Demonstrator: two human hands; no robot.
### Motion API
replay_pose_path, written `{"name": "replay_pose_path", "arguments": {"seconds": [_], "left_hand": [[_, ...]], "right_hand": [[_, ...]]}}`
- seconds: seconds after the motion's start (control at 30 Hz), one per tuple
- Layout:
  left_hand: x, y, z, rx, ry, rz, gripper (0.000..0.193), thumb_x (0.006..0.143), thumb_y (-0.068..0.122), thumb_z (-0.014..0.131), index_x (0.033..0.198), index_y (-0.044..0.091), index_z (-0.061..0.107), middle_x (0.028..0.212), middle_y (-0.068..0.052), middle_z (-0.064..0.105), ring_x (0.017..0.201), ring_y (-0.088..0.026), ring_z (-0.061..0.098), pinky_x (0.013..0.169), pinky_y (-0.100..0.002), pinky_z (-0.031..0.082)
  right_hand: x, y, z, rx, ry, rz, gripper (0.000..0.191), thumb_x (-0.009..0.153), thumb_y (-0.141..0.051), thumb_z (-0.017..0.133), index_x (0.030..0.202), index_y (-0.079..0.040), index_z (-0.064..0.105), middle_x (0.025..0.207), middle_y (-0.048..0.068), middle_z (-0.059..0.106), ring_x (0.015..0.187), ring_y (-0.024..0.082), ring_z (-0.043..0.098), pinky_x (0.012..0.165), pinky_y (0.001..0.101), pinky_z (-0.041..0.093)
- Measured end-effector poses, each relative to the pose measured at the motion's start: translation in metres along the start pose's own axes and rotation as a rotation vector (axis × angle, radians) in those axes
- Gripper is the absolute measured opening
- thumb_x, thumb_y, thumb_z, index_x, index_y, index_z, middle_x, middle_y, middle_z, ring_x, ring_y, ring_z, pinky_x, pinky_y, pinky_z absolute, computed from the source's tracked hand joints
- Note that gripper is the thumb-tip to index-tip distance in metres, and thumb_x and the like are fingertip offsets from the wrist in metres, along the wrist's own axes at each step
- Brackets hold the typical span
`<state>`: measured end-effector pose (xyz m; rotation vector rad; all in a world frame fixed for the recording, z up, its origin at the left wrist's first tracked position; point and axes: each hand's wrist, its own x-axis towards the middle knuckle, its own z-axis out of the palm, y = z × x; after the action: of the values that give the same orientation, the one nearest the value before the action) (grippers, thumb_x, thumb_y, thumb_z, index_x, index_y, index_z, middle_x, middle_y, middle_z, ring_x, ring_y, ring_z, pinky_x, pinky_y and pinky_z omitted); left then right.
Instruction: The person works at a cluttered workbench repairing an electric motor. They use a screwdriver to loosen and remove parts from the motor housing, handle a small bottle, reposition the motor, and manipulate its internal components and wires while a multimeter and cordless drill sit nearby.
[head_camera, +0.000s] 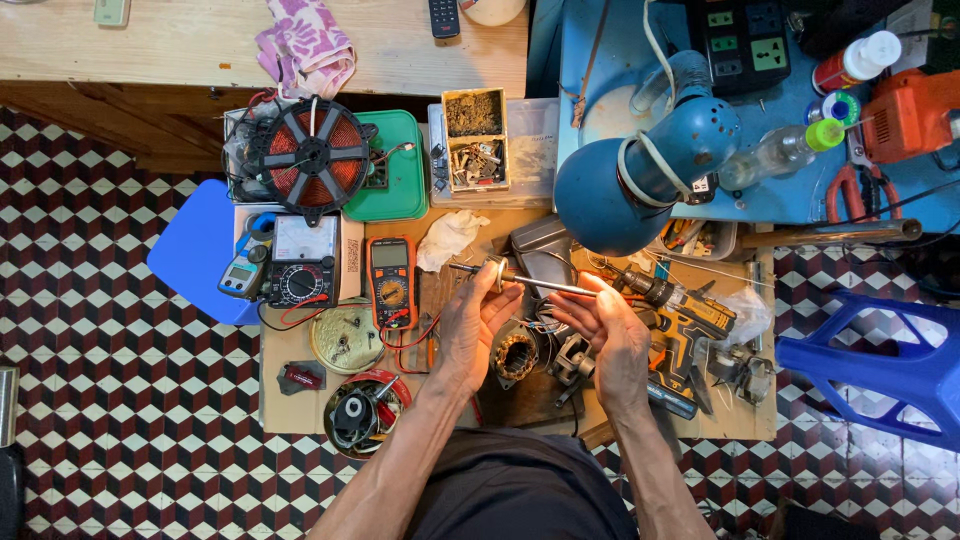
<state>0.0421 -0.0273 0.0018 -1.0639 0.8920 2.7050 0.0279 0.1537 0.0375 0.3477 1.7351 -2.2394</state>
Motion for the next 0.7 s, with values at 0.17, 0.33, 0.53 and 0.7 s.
{"name": "replay_pose_path", "arguments": {"seconds": [0.17,0.33,0.53,0.7], "left_hand": [[-0.003,-0.005,0.008,0.077,-0.025,0.045,0.032,0.089,0.032,0.076,0.103,0.006,0.063,0.101,-0.010,0.072,0.099,-0.022,0.073,0.098,-0.039,0.059],[-0.006,-0.008,0.014,0.127,-0.016,0.050,0.036,0.088,0.033,0.076,0.106,0.005,0.063,0.102,-0.010,0.072,0.101,-0.022,0.072,0.099,-0.039,0.058],[-0.011,-0.011,0.019,0.135,-0.021,0.068,0.043,0.085,0.035,0.078,0.110,0.006,0.060,0.106,-0.012,0.071,0.104,-0.022,0.072,0.102,-0.039,0.058],[-0.012,-0.015,0.020,0.088,-0.028,0.085,0.045,0.084,0.032,0.081,0.110,0.005,0.057,0.108,-0.012,0.068,0.105,-0.023,0.072,0.103,-0.040,0.058]], "right_hand": [[0.001,0.003,-0.005,0.006,0.059,0.014,0.052,0.107,-0.027,0.037,0.141,0.011,0.046,0.123,0.032,0.065,0.116,0.037,0.070,0.099,0.0431,0.059],[0.001,0.002,-0.010,0.132,0.044,0.035,0.059,0.106,-0.031,0.037,0.144,0.013,0.041,0.129,0.035,0.061,0.120,0.039,0.066,0.104,0.0465,0.054],[0.001,-0.002,-0.012,0.337,0.087,0.107,0.070,0.105,-0.042,0.031,0.147,0.013,0.039,0.137,0.033,0.059,0.126,0.039,0.062,0.108,0.0472,0.049],[0.002,0.001,-0.013,0.349,0.093,0.116,0.063,0.104,-0.034,0.037,0.148,0.011,0.040,0.141,0.033,0.056,0.131,0.037,0.059,0.112,0.0474,0.047]]}}
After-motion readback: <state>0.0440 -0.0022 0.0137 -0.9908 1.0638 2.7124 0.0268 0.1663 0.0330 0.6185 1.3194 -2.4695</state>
